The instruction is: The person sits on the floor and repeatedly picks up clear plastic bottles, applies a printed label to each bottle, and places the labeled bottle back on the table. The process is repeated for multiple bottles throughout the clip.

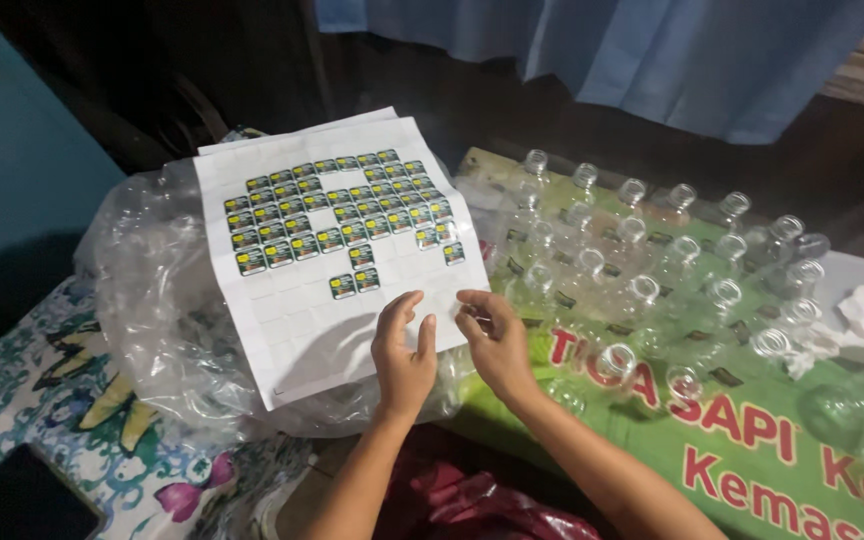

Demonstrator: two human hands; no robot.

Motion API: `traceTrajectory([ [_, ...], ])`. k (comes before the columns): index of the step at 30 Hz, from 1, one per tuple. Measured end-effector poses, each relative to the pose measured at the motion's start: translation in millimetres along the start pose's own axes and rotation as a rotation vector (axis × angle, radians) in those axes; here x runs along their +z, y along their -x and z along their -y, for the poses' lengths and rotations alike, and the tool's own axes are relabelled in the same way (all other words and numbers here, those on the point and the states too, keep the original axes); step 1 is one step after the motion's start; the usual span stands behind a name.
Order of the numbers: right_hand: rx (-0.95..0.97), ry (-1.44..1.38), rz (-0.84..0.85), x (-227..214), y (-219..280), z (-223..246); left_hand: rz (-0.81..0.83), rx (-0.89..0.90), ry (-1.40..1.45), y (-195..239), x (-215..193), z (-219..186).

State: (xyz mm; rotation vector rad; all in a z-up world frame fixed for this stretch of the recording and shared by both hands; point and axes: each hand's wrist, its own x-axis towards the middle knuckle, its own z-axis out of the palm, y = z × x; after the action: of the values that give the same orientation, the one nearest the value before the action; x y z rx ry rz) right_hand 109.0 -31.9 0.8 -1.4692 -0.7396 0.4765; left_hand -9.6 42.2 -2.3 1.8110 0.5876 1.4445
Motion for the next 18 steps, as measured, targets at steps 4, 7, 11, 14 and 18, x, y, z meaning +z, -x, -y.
traceTrajectory([
  [4,-0.029,0.13,-0.007,30.6,-14.0,-19.3,-0.106,-0.047,-0.077,0.9,-13.9,9.8],
  [7,-0.09,0.204,0.018,51.4,-20.8,-21.0,-0.173,-0.009,-0.151,-2.6,-30.1,18.6],
  [11,-0.135,0.232,0.054,72.9,-29.5,-17.7,-0.204,0.004,-0.187,-12.8,-43.8,29.9],
  [14,-0.191,0.249,0.075,83.3,-38.7,-14.8,-0.204,0.036,-0.249,-23.9,-46.3,35.7],
  [18,-0.319,0.319,0.1,96.0,-56.5,-10.2,-0.167,0.123,-0.375,-40.9,-46.7,39.4],
])
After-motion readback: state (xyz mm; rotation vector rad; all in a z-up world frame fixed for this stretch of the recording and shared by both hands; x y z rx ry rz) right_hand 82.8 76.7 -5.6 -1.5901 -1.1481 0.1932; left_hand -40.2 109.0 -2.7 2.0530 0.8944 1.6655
